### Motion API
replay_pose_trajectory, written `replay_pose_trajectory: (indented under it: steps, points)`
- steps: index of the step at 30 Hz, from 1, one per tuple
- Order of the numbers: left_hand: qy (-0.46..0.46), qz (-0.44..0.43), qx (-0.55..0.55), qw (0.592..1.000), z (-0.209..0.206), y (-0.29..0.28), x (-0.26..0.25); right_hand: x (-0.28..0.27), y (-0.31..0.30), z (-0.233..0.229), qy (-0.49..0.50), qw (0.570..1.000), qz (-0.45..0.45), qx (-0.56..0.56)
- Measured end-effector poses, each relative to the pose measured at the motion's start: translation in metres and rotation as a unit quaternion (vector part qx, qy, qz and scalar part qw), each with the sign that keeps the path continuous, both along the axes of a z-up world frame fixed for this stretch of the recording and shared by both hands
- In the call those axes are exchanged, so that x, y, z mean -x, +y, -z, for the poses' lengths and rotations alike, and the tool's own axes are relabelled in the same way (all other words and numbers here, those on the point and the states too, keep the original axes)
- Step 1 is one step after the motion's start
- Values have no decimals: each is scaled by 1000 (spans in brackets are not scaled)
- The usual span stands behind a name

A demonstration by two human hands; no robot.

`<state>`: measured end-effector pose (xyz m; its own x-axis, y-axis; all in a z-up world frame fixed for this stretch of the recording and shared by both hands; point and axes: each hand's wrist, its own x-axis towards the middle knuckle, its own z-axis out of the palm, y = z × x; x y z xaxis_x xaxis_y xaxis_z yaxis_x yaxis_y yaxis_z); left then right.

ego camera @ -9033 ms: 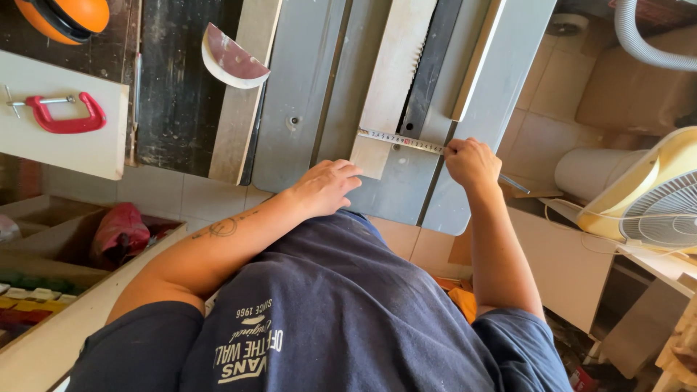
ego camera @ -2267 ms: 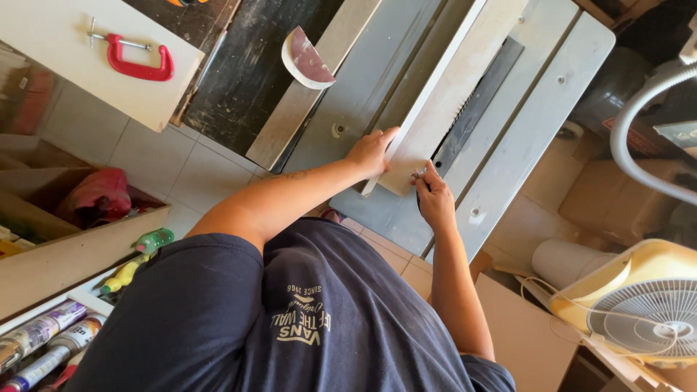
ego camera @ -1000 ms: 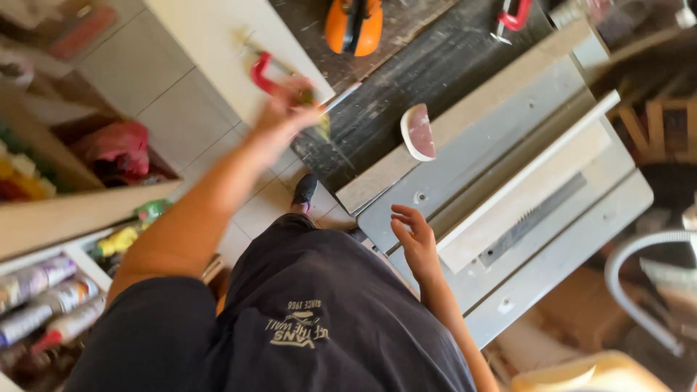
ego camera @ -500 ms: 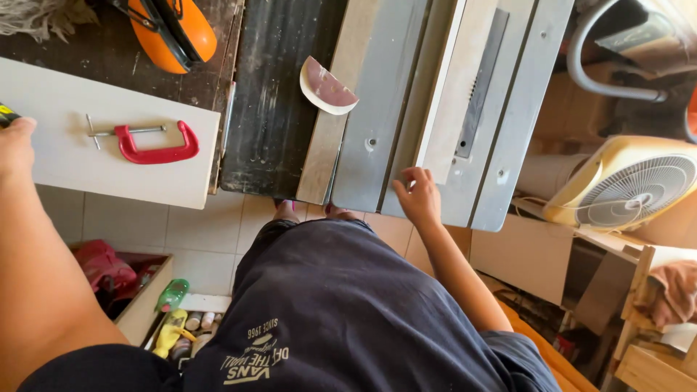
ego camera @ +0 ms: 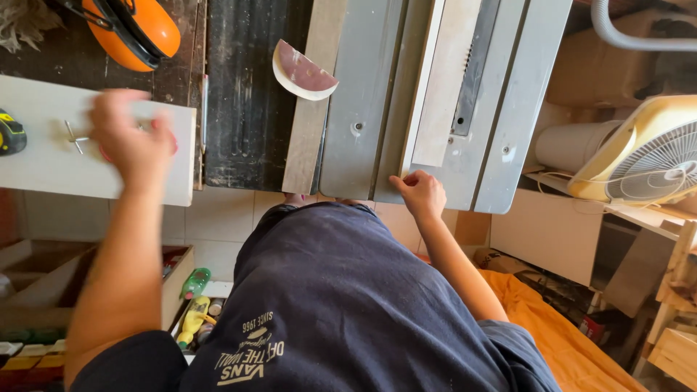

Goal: Measuring wood and setting up a table saw fence using a tape measure and C-clamp

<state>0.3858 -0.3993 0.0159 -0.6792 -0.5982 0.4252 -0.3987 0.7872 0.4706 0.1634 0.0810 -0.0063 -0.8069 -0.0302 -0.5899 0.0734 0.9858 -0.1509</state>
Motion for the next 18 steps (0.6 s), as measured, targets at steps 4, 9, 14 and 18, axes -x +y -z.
replay_pose_trajectory:
  steps: [4,9,14,18]
  points:
    - [-1,58,-170,984,25,117,61,-2,27,45,55,997,-39,38]
    - [-101,256,-254,927,44,224,113,-4,36,60,-33,990,29,130]
    - [-209,318,-330,864,67,282,158,3,41,42,-105,937,104,318]
    - [-245,351,-330,841,106,316,185,11,40,35,-125,972,46,193]
